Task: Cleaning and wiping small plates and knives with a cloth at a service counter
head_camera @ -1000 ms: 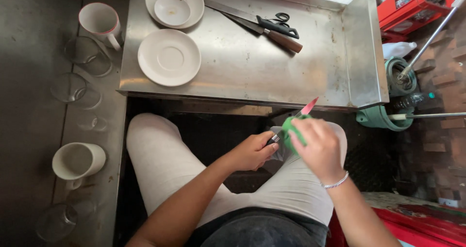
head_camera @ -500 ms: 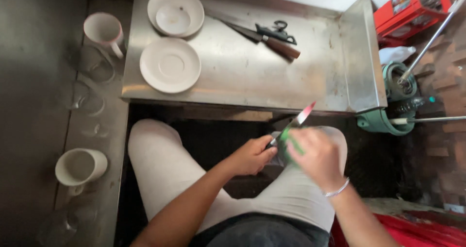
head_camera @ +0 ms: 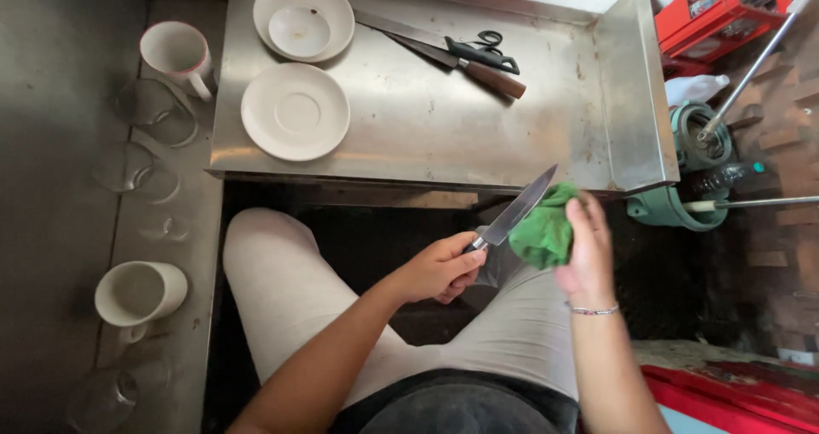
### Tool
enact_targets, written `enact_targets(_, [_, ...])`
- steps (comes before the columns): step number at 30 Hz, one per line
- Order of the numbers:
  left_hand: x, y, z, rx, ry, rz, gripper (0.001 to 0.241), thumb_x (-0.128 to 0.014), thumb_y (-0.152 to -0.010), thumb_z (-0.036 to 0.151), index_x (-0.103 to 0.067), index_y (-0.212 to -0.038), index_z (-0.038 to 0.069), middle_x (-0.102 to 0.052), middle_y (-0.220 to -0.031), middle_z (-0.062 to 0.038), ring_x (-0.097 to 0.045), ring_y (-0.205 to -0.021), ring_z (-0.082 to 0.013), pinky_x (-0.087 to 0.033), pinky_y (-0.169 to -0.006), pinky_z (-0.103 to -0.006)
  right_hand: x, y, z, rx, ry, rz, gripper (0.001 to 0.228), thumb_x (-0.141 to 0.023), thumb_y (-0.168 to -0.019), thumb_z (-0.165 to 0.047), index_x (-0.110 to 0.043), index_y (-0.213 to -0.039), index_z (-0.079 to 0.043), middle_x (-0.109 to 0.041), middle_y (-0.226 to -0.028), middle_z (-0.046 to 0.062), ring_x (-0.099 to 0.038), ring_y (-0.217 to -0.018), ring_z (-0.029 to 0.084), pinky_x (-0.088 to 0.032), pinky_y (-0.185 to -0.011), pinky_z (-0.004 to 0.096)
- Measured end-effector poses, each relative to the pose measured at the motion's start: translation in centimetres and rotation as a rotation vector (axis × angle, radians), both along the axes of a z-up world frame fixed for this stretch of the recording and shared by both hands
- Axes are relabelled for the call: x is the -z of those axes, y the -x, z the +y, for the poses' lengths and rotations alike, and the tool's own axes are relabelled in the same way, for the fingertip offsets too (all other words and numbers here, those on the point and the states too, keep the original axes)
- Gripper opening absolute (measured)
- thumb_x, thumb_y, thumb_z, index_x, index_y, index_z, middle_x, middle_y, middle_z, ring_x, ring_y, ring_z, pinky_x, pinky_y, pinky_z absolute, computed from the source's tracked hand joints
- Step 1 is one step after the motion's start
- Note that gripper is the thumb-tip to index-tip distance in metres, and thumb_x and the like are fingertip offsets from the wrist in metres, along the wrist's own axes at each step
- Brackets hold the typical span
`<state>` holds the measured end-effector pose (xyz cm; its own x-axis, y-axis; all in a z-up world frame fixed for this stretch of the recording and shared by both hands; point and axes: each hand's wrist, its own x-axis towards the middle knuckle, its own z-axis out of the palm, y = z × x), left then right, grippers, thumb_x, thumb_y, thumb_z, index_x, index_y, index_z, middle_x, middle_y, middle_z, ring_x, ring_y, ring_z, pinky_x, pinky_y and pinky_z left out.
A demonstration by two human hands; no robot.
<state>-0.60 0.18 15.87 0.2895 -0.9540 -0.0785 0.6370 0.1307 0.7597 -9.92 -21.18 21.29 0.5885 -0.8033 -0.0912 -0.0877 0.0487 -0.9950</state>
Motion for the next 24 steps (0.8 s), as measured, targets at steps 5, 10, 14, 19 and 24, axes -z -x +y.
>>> enact_targets(5, [-0.2, 0.1, 0.1, 0.036, 0.010, 0.083, 0.015, -0.042, -0.112, 0.017, -0.048, -0.106, 0.005, -0.038, -0.057, -0.003, -0.036, -0.036, -0.0081, -0.029, -0.024, -0.0201, 0.1, 0.2, 3.5, -0.050, -0.432, -0.107, 0.027, -0.054, -0.105, -0.022, -0.063, -0.130, -0.016, -0.072, -0.124, 0.006, -0.071, -0.108, 0.018, -0.057, -0.096, 0.036])
enact_targets(10, [-0.5, -0.6, 0.2, 0.003, 0.020, 0.102, 0.015, -0.041, -0.113, 0.017, -0.048, -0.108, 0.005, -0.037, -0.058, -0.004, -0.037, -0.037, -0.0082, -0.030, -0.024, -0.0209, 2.6, 2.5, 2.0, -0.320, -0.505, -0.263, 0.074, -0.058, -0.086, -0.013, -0.041, -0.157, -0.020, -0.057, -0.149, 0.015, -0.060, -0.129, 0.032, -0.052, -0.104, 0.054])
enact_targets(14, [0.5, -0.4, -0.2, -0.054, -0.003, -0.019, 0.016, -0.043, -0.112, 0.017, -0.050, -0.105, 0.005, -0.040, -0.055, -0.005, -0.038, -0.035, -0.0100, -0.033, -0.024, -0.0228, 0.7, 2.4, 3.7, -0.401, -0.280, -0.125, 0.117, -0.077, -0.063, 0.008, -0.024, -0.164, -0.018, -0.044, -0.158, 0.013, -0.047, -0.139, 0.027, -0.043, -0.114, 0.049])
enact_targets(19, [0.3, -0.3, -0.5, -0.058, -0.033, -0.370, 0.023, -0.050, -0.107, 0.016, -0.053, -0.085, 0.009, -0.052, -0.044, -0.005, -0.051, -0.032, -0.0125, -0.038, -0.028, -0.0226, 1.9, 1.7, 4.5, -0.272, -0.028, -0.049, 0.106, -0.089, -0.063, -0.001, -0.039, -0.156, -0.011, -0.056, -0.144, 0.010, -0.054, -0.131, 0.021, -0.049, -0.112, 0.043])
enact_targets(24, [1.2, 0.2, -0.7, 0.003, -0.070, -0.519, 0.025, -0.050, -0.106, 0.020, -0.052, -0.082, 0.011, -0.052, -0.044, -0.003, -0.048, -0.036, -0.0120, -0.038, -0.037, -0.0235, 1.9, 0.9, 5.3, -0.110, 0.001, -0.007, 0.051, -0.093, -0.070, -0.004, -0.068, -0.114, -0.005, -0.072, -0.095, 0.007, -0.069, -0.085, 0.015, -0.061, -0.077, 0.036])
